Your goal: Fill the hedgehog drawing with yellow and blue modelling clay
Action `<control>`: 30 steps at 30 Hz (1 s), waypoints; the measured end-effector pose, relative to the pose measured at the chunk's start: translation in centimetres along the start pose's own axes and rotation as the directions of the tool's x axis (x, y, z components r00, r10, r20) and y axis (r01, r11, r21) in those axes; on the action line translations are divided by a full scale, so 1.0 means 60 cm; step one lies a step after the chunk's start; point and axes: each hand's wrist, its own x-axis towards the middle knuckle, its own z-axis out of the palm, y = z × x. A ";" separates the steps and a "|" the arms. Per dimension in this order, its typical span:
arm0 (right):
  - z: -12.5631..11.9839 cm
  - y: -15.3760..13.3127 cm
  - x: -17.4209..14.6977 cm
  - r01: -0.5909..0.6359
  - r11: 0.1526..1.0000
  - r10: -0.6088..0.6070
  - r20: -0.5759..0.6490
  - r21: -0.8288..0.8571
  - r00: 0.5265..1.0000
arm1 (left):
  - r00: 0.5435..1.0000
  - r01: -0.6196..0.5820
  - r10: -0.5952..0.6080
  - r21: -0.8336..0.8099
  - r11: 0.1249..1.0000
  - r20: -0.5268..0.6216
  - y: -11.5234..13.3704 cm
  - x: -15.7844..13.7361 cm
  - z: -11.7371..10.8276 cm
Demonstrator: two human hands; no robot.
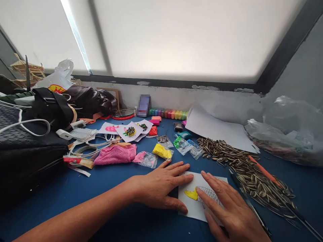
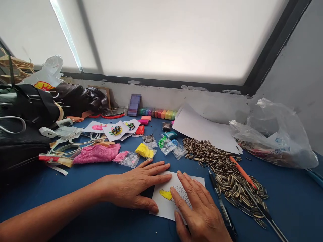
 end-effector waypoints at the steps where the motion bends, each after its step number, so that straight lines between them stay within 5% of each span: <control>1: 0.001 0.000 -0.001 0.004 1.000 -0.004 0.009 -0.003 1.000 | 1.000 0.003 -0.003 -0.001 1.000 -0.002 0.000 0.000 0.001; 20: -0.006 -0.005 0.005 -0.044 0.999 0.045 0.168 -0.010 0.985 | 0.999 -0.017 0.015 -0.037 0.999 -0.042 0.001 -0.001 0.003; 30: 0.022 0.034 -0.008 -0.227 0.971 0.232 0.077 -0.071 0.970 | 0.998 -0.036 0.035 -0.023 0.999 -0.060 0.010 0.001 0.000</control>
